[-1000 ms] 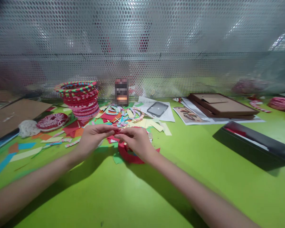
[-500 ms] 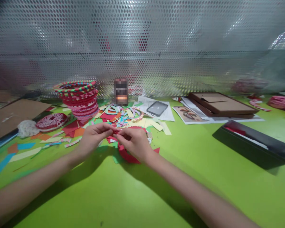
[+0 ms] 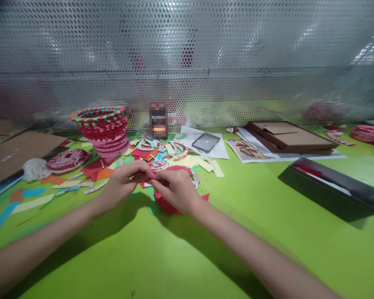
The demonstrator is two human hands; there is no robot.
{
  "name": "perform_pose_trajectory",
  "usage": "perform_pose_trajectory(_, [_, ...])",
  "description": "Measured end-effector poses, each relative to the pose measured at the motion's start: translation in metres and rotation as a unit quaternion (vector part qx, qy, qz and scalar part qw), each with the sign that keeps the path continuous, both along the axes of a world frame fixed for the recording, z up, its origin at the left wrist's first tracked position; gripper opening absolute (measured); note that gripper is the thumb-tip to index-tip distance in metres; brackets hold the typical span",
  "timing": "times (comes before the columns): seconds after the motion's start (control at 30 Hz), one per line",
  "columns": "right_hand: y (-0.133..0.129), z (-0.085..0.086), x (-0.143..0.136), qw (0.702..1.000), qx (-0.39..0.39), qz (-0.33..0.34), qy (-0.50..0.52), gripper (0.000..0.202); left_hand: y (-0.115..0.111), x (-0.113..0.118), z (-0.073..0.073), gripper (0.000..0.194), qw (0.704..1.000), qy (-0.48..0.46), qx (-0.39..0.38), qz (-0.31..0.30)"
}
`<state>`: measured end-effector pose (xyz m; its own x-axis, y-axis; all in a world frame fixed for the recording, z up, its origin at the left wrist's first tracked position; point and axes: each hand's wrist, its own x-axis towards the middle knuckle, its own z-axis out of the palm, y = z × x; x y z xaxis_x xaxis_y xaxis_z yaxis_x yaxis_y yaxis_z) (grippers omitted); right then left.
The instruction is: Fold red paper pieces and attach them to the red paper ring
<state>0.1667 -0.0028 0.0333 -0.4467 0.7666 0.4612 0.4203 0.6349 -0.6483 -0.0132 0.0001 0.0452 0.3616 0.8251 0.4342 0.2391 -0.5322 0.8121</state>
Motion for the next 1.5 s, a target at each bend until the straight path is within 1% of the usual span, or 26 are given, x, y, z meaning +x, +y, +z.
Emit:
perform_pose_trajectory(0.2, [-0.003, -0.003, -0.003, 0.999, -0.006, -0.015, 0.028, 0.024, 0.000, 0.001, -0.001, 0.031, 0.998, -0.028, -0.054, -0.029])
perform_pose_trajectory(0.33, [0.000, -0.002, -0.003, 0.999, -0.009, -0.023, 0.025, 0.025, -0.001, 0.003, 0.001, 0.021, 0.998, -0.018, -0.064, -0.010])
perform_pose_trajectory(0.43, [0.002, -0.002, -0.001, 1.000, 0.005, -0.029, 0.009, 0.025, 0.001, 0.002, 0.004, 0.011, 0.999, 0.013, -0.047, 0.001])
perform_pose_trajectory(0.6, [0.004, -0.007, 0.001, 0.996, 0.060, -0.034, -0.055, 0.024, 0.004, 0.000, 0.002, 0.005, 0.999, 0.035, 0.002, 0.002])
perform_pose_trajectory(0.7, [0.004, -0.010, 0.000, 0.993, 0.079, -0.049, -0.072, 0.027, 0.003, -0.001, -0.001, 0.007, 0.999, 0.036, 0.006, 0.015])
perform_pose_trajectory(0.77, [0.005, -0.011, -0.001, 0.994, 0.071, -0.054, -0.058, 0.025, 0.002, -0.001, -0.001, 0.009, 0.999, 0.036, 0.008, 0.026])
perform_pose_trajectory(0.9, [0.004, -0.010, -0.002, 0.999, 0.034, -0.032, -0.024, 0.017, 0.001, 0.001, 0.000, 0.008, 0.998, 0.031, 0.015, 0.053])
perform_pose_trajectory(0.97, [0.004, -0.010, -0.001, 0.999, 0.027, -0.021, -0.024, 0.017, 0.001, 0.002, 0.001, 0.007, 0.997, 0.034, 0.015, 0.068])
perform_pose_trajectory(1.1, [0.004, -0.009, -0.001, 0.998, 0.035, -0.011, -0.054, 0.021, -0.001, 0.003, 0.002, 0.008, 0.993, 0.071, 0.010, 0.092])
perform_pose_trajectory(1.2, [0.002, -0.009, -0.002, 0.995, 0.046, -0.009, -0.084, 0.019, -0.003, 0.004, 0.002, 0.009, 0.989, 0.102, -0.002, 0.104])
perform_pose_trajectory(1.27, [0.001, -0.008, -0.003, 0.995, 0.045, -0.002, -0.086, 0.018, -0.004, 0.004, 0.003, 0.010, 0.988, 0.106, -0.010, 0.112])
perform_pose_trajectory(1.37, [-0.001, -0.006, -0.005, 0.998, 0.033, 0.002, -0.061, 0.018, -0.002, 0.003, 0.001, 0.010, 0.990, 0.060, -0.048, 0.114])
perform_pose_trajectory(1.43, [-0.001, -0.004, -0.004, 0.999, 0.015, -0.011, -0.030, 0.017, 0.002, 0.002, -0.002, 0.010, 0.991, -0.004, -0.094, 0.091])
perform_pose_trajectory(1.5, [0.000, -0.003, -0.004, 0.999, -0.012, -0.029, 0.011, 0.017, 0.008, 0.000, -0.006, 0.013, 0.986, -0.073, -0.138, 0.052])
